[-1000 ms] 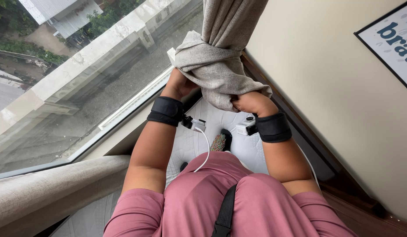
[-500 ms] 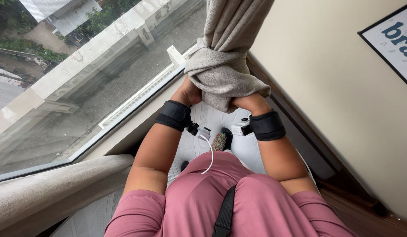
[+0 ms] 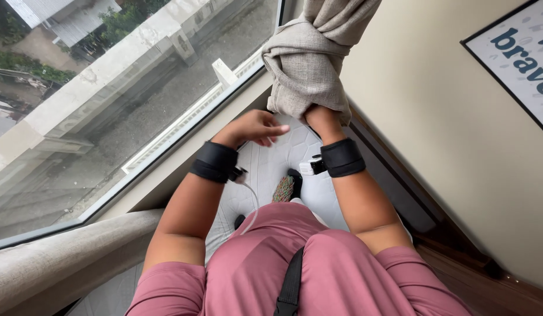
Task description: The person gathers and ties back the window curtains to clear the view. They then use a colorful duster to clean the window frame and the surface of the mattress.
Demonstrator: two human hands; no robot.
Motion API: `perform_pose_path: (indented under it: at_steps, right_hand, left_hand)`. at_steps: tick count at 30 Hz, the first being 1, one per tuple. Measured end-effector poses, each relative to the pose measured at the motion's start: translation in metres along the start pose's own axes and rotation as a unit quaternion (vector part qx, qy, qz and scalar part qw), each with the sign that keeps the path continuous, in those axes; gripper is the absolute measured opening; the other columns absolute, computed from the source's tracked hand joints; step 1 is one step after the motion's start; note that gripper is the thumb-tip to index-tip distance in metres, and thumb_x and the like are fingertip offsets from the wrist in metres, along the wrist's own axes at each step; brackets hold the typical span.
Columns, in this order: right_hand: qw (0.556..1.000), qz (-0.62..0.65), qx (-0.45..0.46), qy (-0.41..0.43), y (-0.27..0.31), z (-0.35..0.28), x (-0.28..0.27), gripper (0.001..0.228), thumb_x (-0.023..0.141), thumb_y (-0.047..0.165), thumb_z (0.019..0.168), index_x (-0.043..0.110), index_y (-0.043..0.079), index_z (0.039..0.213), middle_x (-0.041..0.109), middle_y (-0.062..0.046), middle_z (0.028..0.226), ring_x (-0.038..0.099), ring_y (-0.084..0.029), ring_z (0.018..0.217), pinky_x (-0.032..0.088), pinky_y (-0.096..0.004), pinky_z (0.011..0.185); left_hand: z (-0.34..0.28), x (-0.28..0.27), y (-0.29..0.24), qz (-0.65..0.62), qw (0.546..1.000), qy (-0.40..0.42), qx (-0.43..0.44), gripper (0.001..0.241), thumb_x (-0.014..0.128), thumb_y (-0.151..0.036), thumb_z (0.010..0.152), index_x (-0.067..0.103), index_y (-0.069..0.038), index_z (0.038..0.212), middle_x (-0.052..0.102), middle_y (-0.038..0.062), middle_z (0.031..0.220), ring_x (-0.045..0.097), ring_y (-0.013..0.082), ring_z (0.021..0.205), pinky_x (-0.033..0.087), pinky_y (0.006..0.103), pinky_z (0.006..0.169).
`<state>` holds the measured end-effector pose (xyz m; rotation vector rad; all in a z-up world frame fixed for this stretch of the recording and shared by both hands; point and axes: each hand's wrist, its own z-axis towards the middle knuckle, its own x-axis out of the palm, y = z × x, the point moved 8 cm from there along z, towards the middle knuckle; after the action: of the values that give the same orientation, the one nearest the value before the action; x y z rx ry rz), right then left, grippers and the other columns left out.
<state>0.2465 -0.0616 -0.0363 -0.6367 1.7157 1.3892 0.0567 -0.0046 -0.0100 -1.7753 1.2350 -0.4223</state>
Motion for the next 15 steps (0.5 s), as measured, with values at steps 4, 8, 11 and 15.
perform_pose_path:
  at_steps: [4,8,11,15]
  right_hand:
    - [1.000,0.019,0.014,-0.014,0.002,0.013,0.007,0.091,0.059,0.052,0.101,0.013,0.004,0.163,0.015,-0.022,0.169,0.017,-0.035,0.157,0.016,-0.041,0.126]
    - [0.997,0.071,-0.018,0.016,0.001,0.012,0.006,0.085,0.058,0.048,0.101,0.020,0.005,0.164,0.021,-0.021,0.170,0.021,-0.034,0.157,0.019,-0.042,0.127]
    - [0.995,0.078,-0.059,0.038,0.015,0.004,-0.015,0.078,0.060,0.046,0.102,0.030,0.006,0.162,0.030,-0.020,0.168,0.027,-0.035,0.156,0.022,-0.044,0.126]
    - [0.993,0.101,-0.055,0.008,0.020,-0.001,-0.053,0.077,0.068,0.045,0.097,0.038,0.005,0.156,0.040,-0.020,0.161,0.037,-0.035,0.149,0.029,-0.043,0.122]
  left_hand:
    - [0.014,0.037,-0.011,-0.105,0.989,0.100,0.002,0.056,0.077,-0.057,0.079,0.072,-0.009,0.108,0.078,0.006,0.092,0.076,0.0149,0.074,0.062,0.0276,0.066]
    - [0.036,0.029,-0.005,-0.134,0.988,0.025,0.073,0.048,0.079,-0.046,0.084,0.073,-0.004,0.108,0.080,0.008,0.100,0.076,0.0160,0.079,0.062,0.0284,0.065]
    - [0.047,0.030,0.008,-0.104,0.991,-0.006,0.089,0.040,0.075,-0.038,0.094,0.074,0.000,0.107,0.080,0.011,0.094,0.078,0.0178,0.075,0.059,0.0288,0.062]
    - [0.055,0.020,0.004,-0.147,0.984,-0.014,0.095,0.034,0.070,-0.033,0.094,0.073,-0.002,0.108,0.080,0.009,0.094,0.077,0.0170,0.068,0.056,0.0282,0.056]
